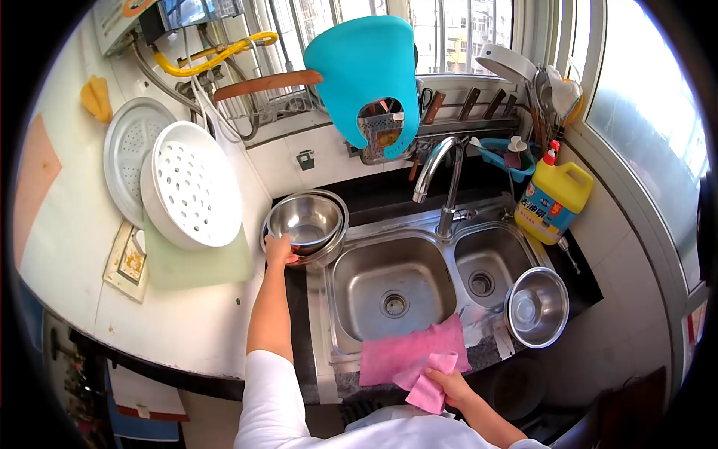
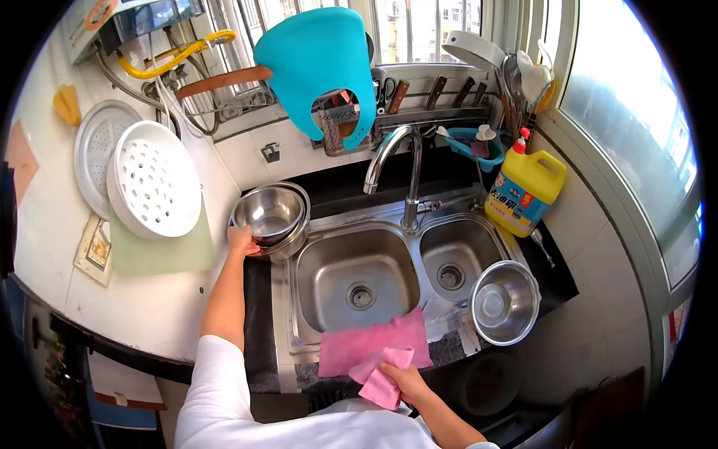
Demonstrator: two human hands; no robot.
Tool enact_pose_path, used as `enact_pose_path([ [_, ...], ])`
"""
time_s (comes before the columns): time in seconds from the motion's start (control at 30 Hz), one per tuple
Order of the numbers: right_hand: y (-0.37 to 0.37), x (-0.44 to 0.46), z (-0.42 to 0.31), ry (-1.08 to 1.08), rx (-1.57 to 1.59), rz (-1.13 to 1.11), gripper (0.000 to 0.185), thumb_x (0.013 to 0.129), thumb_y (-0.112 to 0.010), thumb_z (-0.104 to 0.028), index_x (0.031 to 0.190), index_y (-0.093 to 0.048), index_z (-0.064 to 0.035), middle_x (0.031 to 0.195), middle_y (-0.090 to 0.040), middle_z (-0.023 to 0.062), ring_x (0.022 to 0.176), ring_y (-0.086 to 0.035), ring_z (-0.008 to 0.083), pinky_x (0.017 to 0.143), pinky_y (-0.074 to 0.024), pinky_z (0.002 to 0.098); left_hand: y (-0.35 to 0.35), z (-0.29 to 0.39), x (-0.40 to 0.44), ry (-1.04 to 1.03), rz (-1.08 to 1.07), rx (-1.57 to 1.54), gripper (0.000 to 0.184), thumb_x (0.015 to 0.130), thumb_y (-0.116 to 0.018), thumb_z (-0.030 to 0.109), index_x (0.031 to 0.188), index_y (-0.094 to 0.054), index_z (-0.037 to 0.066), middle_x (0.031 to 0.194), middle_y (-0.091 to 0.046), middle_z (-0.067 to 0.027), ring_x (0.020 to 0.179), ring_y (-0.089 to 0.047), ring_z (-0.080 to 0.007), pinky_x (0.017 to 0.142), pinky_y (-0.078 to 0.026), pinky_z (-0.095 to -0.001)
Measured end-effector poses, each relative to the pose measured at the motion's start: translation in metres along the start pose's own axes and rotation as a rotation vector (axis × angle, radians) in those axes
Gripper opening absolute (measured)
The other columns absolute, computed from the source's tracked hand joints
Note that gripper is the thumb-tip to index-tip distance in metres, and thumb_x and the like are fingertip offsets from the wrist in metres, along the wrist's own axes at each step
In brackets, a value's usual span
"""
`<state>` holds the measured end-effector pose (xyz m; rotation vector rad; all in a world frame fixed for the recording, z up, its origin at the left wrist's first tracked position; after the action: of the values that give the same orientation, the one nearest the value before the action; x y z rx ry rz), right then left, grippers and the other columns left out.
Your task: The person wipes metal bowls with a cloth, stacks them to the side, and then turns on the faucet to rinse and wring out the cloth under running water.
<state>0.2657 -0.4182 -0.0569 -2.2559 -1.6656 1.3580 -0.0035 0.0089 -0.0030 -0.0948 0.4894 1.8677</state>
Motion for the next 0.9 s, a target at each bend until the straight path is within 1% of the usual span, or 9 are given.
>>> enact_pose_path([
  [0.07,0.002,-0.003,0.001,0.005,0.028,0.005,0.028,0.082,-0.063,-0.010,0.107,-0.052,-0.0015,0.098,-0.058,0.0067,0.092,-0.059,0.0191,0.078,-0.0494,0.0339,0.003,-0.008,0.005,-0.101,-0.012,0.221,0.031,0.080,-0.049,0.018,0.097,-0.051,-0.007,0.073,-0.061,-0.0149,0.050,-0.060,-0.0269,0.043,-0.052,-0.0344],
  [0.2,-0.001,0.004,-0.007,0.041,0.029,-0.007,0.027,0.083,-0.062,-0.010,0.107,-0.052,-0.0021,0.098,-0.058,0.0061,0.091,-0.058,0.0186,0.078,-0.0492,0.0333,0.008,0.005,0.002,-0.119,0.001,0.659,0.030,0.079,-0.047,0.022,0.081,-0.063,-0.004,0.062,-0.062,-0.0122,0.046,-0.060,-0.0190,0.047,-0.048,-0.0311],
  [0.27,-0.001,0.004,-0.011,0.066,0.030,-0.012,0.027,0.084,-0.061,-0.012,0.107,-0.052,-0.0025,0.099,-0.058,0.0056,0.091,-0.058,0.0180,0.077,-0.0492,0.0329,0.009,0.006,0.005,-0.131,0.019,0.805,0.031,0.080,-0.048,0.027,0.084,-0.066,0.001,0.064,-0.064,-0.0102,0.049,-0.061,-0.0200,0.058,-0.048,-0.0351],
  [0.4,0.012,-0.002,-0.017,0.139,0.085,0.035,0.030,0.083,-0.063,-0.013,0.110,-0.051,-0.0043,0.100,-0.058,0.0052,0.092,-0.058,0.0174,0.079,-0.0489,0.0323,0.011,0.006,0.003,-0.189,-0.001,0.895,0.037,0.084,-0.049,0.032,0.077,-0.064,-0.001,0.061,-0.062,-0.0100,0.046,-0.057,-0.0188,0.050,-0.046,-0.0330],
  [0.57,0.049,-0.022,-0.019,0.192,0.161,0.157,0.033,0.081,-0.065,-0.013,0.110,-0.052,-0.0034,0.101,-0.059,0.0068,0.093,-0.060,0.0186,0.080,-0.0492,0.0334,0.008,0.010,-0.012,-0.258,-0.062,1.150,0.039,0.082,-0.051,0.032,0.095,-0.061,-0.004,0.076,-0.065,-0.0164,0.069,-0.064,-0.0287,0.063,-0.047,-0.0406],
  [0.63,0.061,-0.036,-0.020,0.203,0.207,0.236,0.031,0.082,-0.064,-0.013,0.109,-0.054,-0.0033,0.100,-0.061,0.0069,0.091,-0.060,0.0187,0.079,-0.0497,0.0333,-0.001,0.008,-0.030,-0.468,0.149,1.226,0.043,0.082,-0.051,0.030,0.112,-0.053,0.000,0.095,-0.064,-0.0174,0.086,-0.063,-0.0313,0.072,-0.048,-0.0423],
  [0.73,0.086,-0.052,-0.011,0.272,0.275,0.315,0.028,0.082,-0.063,-0.012,0.107,-0.053,-0.0036,0.098,-0.060,0.0068,0.091,-0.061,0.0188,0.078,-0.0500,0.0336,-0.044,0.003,-0.078,-0.842,0.085,0.876,0.035,0.083,-0.050,0.019,0.117,-0.050,0.009,0.103,-0.062,-0.0153,0.091,-0.060,-0.0338,0.075,-0.047,-0.0435],
  [0.87,0.101,-0.068,0.001,0.305,0.332,0.385,0.027,0.082,-0.062,-0.011,0.107,-0.053,-0.0035,0.098,-0.060,0.0073,0.091,-0.061,0.0197,0.079,-0.0497,0.0341,-0.149,-0.024,-0.217,-0.925,-0.689,0.339,0.021,0.085,-0.057,0.019,0.103,-0.055,0.008,0.069,-0.058,-0.0059,0.061,-0.057,-0.0149,0.058,-0.046,-0.0302],
  [0.9,0.101,-0.072,0.004,0.315,0.341,0.399,0.028,0.082,-0.062,-0.011,0.107,-0.053,-0.0032,0.099,-0.060,0.0076,0.091,-0.061,0.0200,0.079,-0.0496,0.0343,-0.174,-0.032,-0.253,-0.673,-0.901,0.308,0.020,0.086,-0.058,0.022,0.101,-0.055,0.009,0.071,-0.058,-0.0034,0.058,-0.056,-0.0120,0.052,-0.047,-0.0281],
])
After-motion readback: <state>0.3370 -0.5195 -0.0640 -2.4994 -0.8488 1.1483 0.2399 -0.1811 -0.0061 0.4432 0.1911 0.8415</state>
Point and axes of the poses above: each hand's wrist, its own x-axis towards the middle knuckle, its own y-axis out of the back of the hand, z = x × y, the point moved 1 cm from there along x, towards the middle knuckle
